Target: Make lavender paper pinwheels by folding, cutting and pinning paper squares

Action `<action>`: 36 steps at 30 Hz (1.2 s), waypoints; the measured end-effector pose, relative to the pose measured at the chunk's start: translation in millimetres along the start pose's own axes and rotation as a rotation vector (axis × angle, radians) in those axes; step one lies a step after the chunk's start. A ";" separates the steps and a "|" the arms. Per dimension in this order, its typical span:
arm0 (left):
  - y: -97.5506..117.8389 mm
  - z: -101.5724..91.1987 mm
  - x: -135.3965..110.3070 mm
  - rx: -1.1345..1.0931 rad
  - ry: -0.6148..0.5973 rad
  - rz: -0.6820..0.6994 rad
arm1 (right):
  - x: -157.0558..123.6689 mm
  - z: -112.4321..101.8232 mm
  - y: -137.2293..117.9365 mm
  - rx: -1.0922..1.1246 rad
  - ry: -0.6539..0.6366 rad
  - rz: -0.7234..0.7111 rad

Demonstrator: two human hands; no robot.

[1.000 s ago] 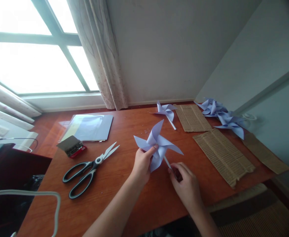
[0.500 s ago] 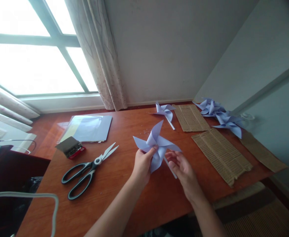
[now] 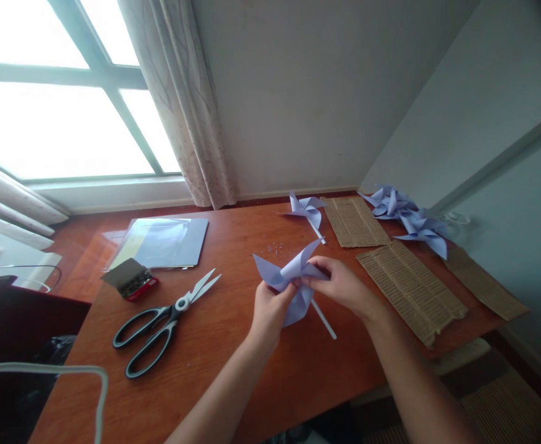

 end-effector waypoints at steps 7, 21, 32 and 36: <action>-1.7 -2.2 0.3 -0.007 -0.035 -0.037 | 4.2 7.6 12.7 0.038 0.005 0.017; -4.2 2.2 -5.8 -0.129 -0.183 -0.141 | -6.1 -1.4 27.6 0.127 0.100 0.085; 0.5 7.1 -5.7 -0.256 -0.353 -0.183 | -11.9 -7.8 33.1 0.327 0.086 0.098; -2.6 3.4 -5.9 -0.198 -0.347 -0.378 | -15.6 -10.5 38.2 0.532 0.159 0.166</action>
Point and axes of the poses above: each hand's wrist, its own x-axis towards the middle knuckle, its own z-axis out of the palm, y = z × x, the point moved 2 cm from there along x, towards the middle knuckle, and after that the axes turned 9 degrees about -x, right-handed, at the moved point
